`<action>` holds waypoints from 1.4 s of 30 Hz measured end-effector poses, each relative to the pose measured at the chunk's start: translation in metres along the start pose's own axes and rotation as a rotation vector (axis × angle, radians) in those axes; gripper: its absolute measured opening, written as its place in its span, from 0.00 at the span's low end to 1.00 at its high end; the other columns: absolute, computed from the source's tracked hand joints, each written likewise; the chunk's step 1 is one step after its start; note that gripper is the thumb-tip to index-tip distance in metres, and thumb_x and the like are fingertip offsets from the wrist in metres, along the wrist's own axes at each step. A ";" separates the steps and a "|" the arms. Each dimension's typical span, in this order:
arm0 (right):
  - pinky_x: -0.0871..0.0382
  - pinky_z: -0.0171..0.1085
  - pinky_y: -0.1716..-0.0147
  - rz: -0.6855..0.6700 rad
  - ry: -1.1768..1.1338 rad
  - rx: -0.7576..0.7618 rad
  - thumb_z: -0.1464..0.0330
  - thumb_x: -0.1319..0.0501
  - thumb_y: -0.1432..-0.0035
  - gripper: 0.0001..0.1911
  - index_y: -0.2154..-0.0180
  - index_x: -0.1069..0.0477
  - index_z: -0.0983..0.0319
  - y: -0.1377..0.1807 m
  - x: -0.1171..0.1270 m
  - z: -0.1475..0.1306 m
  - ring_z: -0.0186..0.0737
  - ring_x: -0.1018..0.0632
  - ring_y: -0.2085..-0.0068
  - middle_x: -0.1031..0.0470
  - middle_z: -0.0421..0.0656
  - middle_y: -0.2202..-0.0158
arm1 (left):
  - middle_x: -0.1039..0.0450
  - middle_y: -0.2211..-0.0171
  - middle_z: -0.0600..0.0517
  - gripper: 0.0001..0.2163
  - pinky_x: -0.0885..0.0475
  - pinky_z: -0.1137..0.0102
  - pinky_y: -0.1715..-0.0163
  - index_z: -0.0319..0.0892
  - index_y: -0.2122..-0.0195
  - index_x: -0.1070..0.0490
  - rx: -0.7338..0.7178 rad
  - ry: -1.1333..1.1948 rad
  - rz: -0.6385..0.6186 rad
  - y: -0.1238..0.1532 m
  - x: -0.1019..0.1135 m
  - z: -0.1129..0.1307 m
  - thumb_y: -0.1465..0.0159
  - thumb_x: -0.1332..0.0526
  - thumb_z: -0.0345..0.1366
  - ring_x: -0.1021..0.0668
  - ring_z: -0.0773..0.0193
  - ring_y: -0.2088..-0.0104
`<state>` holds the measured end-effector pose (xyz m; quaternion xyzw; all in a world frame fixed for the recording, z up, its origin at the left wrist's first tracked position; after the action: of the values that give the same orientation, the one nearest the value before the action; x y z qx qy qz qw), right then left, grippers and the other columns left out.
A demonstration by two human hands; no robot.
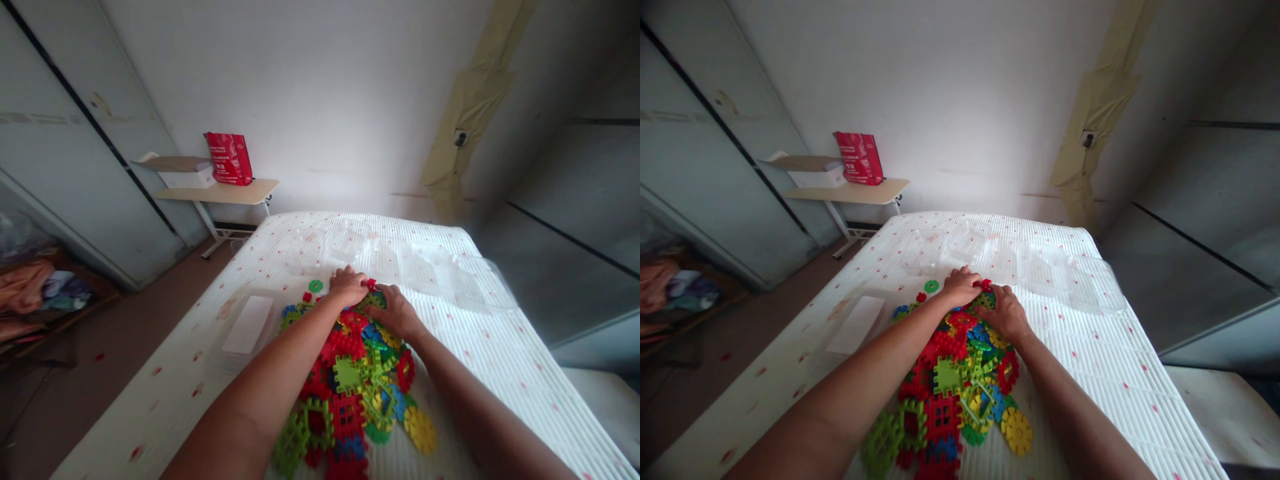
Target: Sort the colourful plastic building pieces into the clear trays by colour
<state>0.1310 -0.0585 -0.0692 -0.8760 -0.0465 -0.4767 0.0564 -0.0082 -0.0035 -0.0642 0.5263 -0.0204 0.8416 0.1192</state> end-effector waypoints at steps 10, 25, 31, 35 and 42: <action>0.31 0.41 0.57 -0.137 -0.380 0.200 0.64 0.38 0.51 0.21 0.53 0.32 0.59 0.048 0.027 -0.007 0.42 0.25 0.58 0.27 0.43 0.57 | 0.27 0.74 0.53 0.09 0.38 0.75 0.72 0.40 0.73 0.27 -0.212 0.201 -0.072 0.068 0.024 0.004 0.44 0.45 0.35 0.28 0.68 0.71; 0.31 0.36 0.66 -0.012 -0.065 0.506 0.65 0.44 0.42 0.08 0.67 0.28 0.61 0.051 0.058 -0.025 0.34 0.25 0.71 0.25 0.41 0.71 | 0.26 0.71 0.50 0.05 0.30 0.71 0.63 0.41 0.70 0.30 -0.654 0.458 0.211 0.196 0.039 0.003 0.42 0.44 0.28 0.25 0.66 0.66; 0.30 0.37 0.58 0.056 0.130 0.424 0.73 0.45 0.43 0.15 0.54 0.30 0.61 -0.034 0.029 -0.063 0.37 0.23 0.62 0.27 0.47 0.54 | 0.34 0.47 0.43 0.21 0.36 0.56 0.46 0.45 0.48 0.36 -0.565 0.095 0.486 0.251 0.024 -0.054 0.43 0.39 0.40 0.33 0.50 0.45; 0.31 0.41 0.55 -0.026 0.311 0.270 0.68 0.41 0.42 0.18 0.50 0.33 0.63 -0.063 0.007 -0.086 0.41 0.26 0.55 0.32 0.50 0.49 | 0.47 0.37 0.48 0.30 0.46 0.49 0.42 0.56 0.41 0.45 -0.472 -0.277 0.472 0.276 -0.019 -0.089 0.43 0.39 0.32 0.40 0.49 0.39; 0.32 0.42 0.56 -0.053 0.397 0.195 0.68 0.45 0.39 0.15 0.50 0.33 0.64 -0.063 -0.005 -0.084 0.44 0.27 0.54 0.31 0.52 0.52 | 0.60 0.33 0.46 0.37 0.46 0.49 0.42 0.55 0.36 0.54 -0.415 -0.383 0.411 0.277 -0.053 -0.092 0.45 0.39 0.28 0.44 0.46 0.37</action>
<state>0.0503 -0.0087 -0.0246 -0.7537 -0.1033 -0.6345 0.1362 -0.1286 -0.2673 -0.1270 0.6242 -0.3185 0.7120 0.0454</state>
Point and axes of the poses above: each hand's wrist, its own y-axis away from the middle knuckle, its own x-axis out of the back of the hand, z = x × y, the point moved 2 cm from there along -y, towards the middle knuckle
